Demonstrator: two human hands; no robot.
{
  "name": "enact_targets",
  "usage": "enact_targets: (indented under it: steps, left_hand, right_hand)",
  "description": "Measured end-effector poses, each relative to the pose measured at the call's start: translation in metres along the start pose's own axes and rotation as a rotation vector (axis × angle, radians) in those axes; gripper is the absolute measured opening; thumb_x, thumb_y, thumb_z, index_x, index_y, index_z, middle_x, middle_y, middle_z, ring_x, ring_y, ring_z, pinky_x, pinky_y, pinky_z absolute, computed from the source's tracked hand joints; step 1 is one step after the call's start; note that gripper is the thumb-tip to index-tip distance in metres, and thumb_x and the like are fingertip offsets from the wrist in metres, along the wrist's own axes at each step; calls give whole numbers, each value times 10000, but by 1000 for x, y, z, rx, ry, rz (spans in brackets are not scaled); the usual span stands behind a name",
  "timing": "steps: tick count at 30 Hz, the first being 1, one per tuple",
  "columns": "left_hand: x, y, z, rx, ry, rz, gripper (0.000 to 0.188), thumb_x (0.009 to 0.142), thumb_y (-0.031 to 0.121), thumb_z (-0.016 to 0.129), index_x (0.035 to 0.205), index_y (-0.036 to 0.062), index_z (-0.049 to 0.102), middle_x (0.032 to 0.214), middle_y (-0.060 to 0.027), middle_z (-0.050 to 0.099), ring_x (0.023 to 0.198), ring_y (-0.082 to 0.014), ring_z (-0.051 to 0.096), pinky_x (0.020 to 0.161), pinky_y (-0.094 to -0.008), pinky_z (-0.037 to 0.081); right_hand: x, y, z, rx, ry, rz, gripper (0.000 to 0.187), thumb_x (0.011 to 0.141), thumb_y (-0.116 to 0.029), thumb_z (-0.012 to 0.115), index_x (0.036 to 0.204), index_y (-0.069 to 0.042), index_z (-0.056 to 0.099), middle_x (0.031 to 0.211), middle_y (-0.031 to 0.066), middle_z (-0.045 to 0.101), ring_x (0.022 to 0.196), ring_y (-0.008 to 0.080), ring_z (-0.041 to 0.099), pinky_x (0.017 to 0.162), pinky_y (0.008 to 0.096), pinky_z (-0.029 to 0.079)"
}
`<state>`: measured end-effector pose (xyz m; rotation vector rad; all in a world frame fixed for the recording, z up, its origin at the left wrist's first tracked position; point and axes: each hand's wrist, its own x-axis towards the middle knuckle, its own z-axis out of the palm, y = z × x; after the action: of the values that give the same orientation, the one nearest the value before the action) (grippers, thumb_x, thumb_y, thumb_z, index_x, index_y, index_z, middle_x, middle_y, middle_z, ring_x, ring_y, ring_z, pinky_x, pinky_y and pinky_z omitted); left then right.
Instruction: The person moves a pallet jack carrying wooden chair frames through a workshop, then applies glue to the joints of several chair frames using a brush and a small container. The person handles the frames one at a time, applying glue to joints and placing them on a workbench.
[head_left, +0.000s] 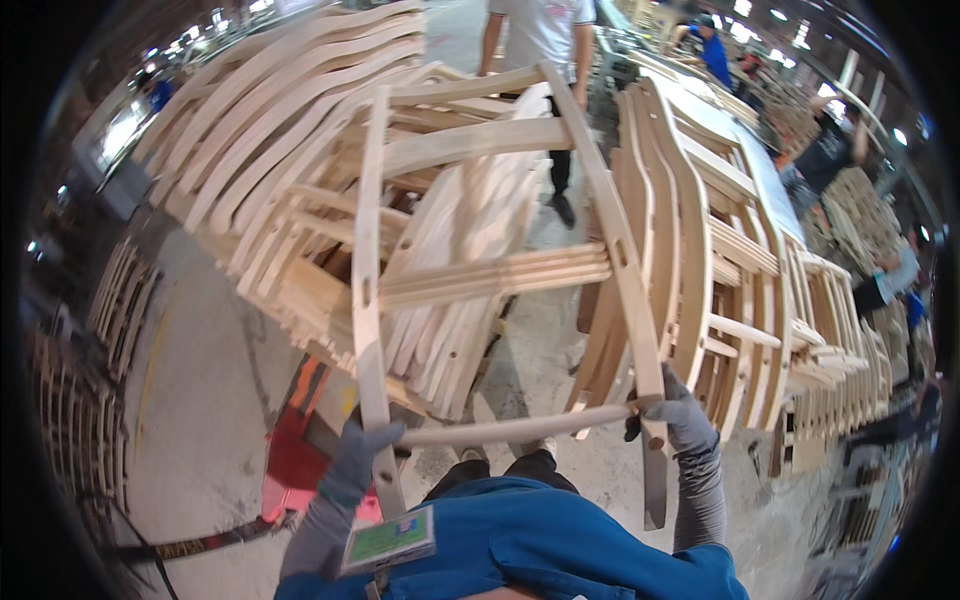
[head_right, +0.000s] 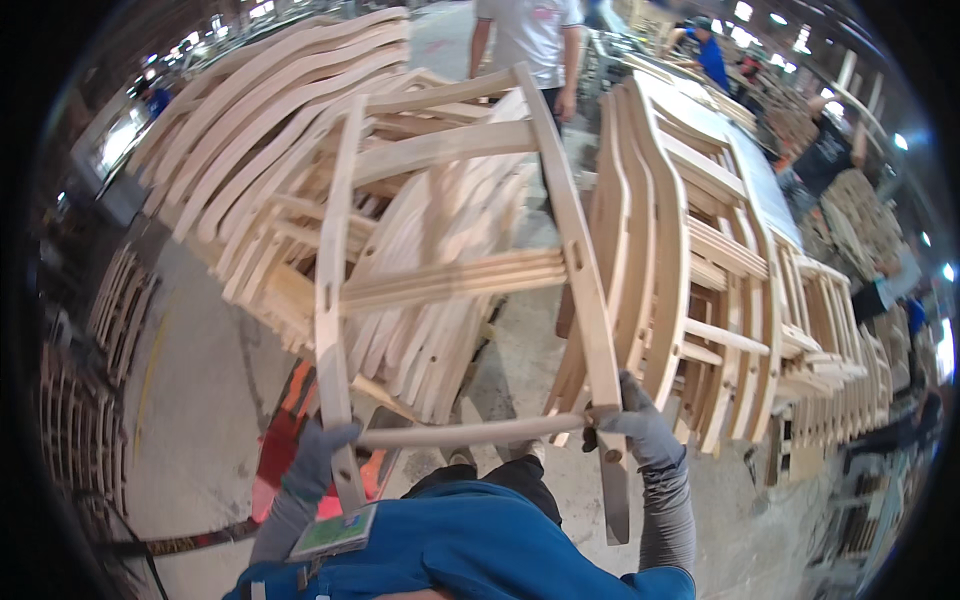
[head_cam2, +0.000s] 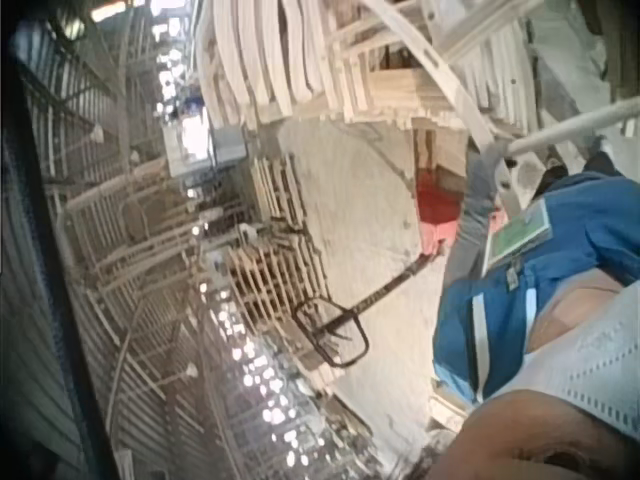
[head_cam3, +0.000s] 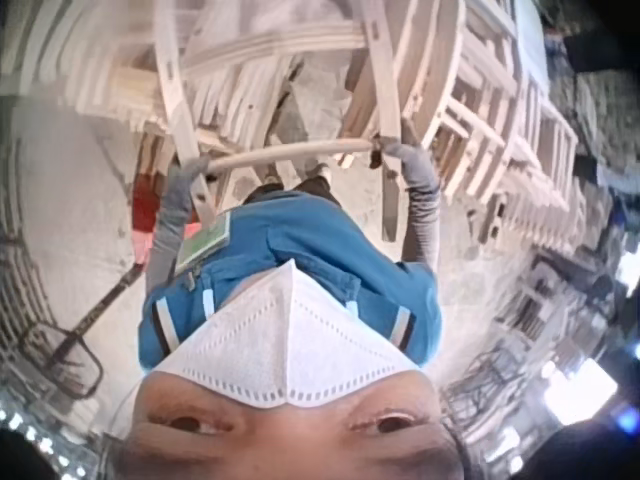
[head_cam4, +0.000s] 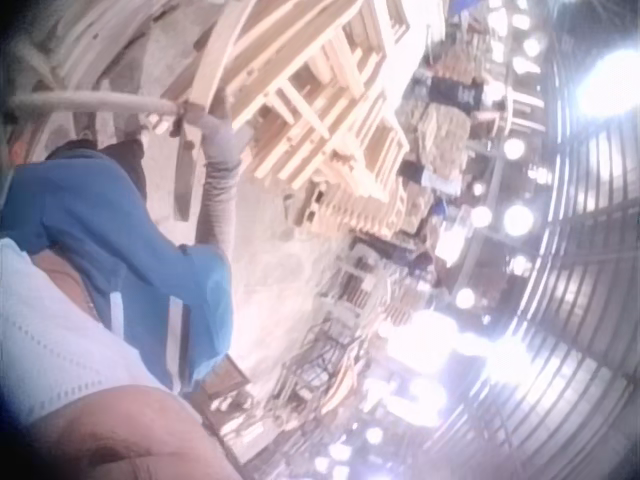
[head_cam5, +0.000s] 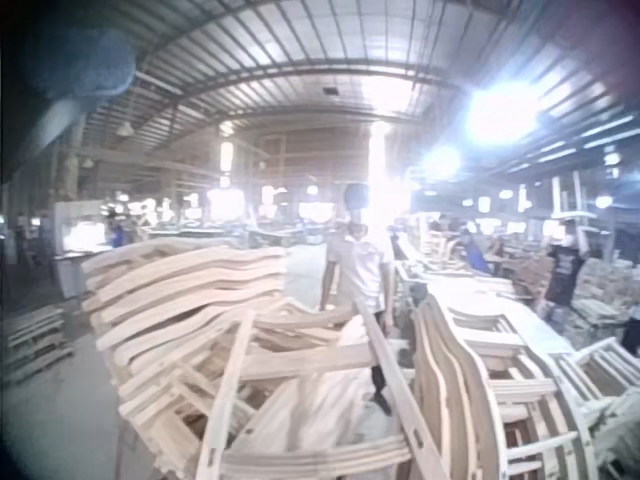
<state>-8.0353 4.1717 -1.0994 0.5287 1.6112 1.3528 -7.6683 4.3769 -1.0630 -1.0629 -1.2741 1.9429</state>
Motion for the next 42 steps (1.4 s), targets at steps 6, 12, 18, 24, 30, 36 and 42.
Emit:
enact_targets:
  steps: [6,12,18,24,30,36,42]
  left_hand:
    - [4,-14,16,-33,112,111,238,718,114,642,885,-2,519,740,-64,534,630,-179,587,486,-294,510]
    - [-21,-14,55,-27,85,189,272,683,58,616,931,7,515,778,-59,535,663,-161,563,588,-292,500]
    - [-3,17,142,-46,-69,199,310,678,69,625,955,2,504,790,-60,527,652,-156,551,563,-290,495]
    - [43,44,261,59,-293,250,344,681,116,650,972,-3,508,791,-63,538,652,-147,550,530,-264,475]
    - [130,89,407,145,-548,380,443,710,232,661,1037,-39,539,838,-99,585,738,-180,580,663,-280,477]
    - [155,80,447,850,-134,899,903,746,576,597,1319,-58,305,1354,-293,259,1292,-364,251,1053,-385,256]
    - [119,-105,344,542,-552,744,649,941,366,437,1416,37,140,1427,-152,250,1249,-263,361,1039,-375,316]
  right_hand:
    - [15,7,14,-184,224,-69,467,733,-172,694,1094,61,509,929,102,600,871,147,565,757,260,450]
    - [-26,-6,-20,-347,259,-163,464,723,-170,703,1085,55,520,924,102,600,856,150,556,771,267,445]
    - [-64,-18,-100,-117,378,-215,440,736,-78,662,1119,63,496,894,95,612,801,151,592,714,264,476]
    - [-68,-26,-205,-98,475,-312,350,792,-102,621,1074,78,519,839,100,616,715,151,607,584,264,521]
    - [-6,-90,-355,-349,579,-367,392,804,-164,653,1104,69,557,933,96,636,854,132,591,767,242,473]
    - [18,-137,-345,-521,634,-677,406,818,-149,629,1156,61,549,1223,141,535,1146,193,478,983,292,358]
    - [-62,29,-452,-265,869,-292,502,956,-361,366,1338,-36,378,1343,134,424,1240,238,398,1010,351,339]
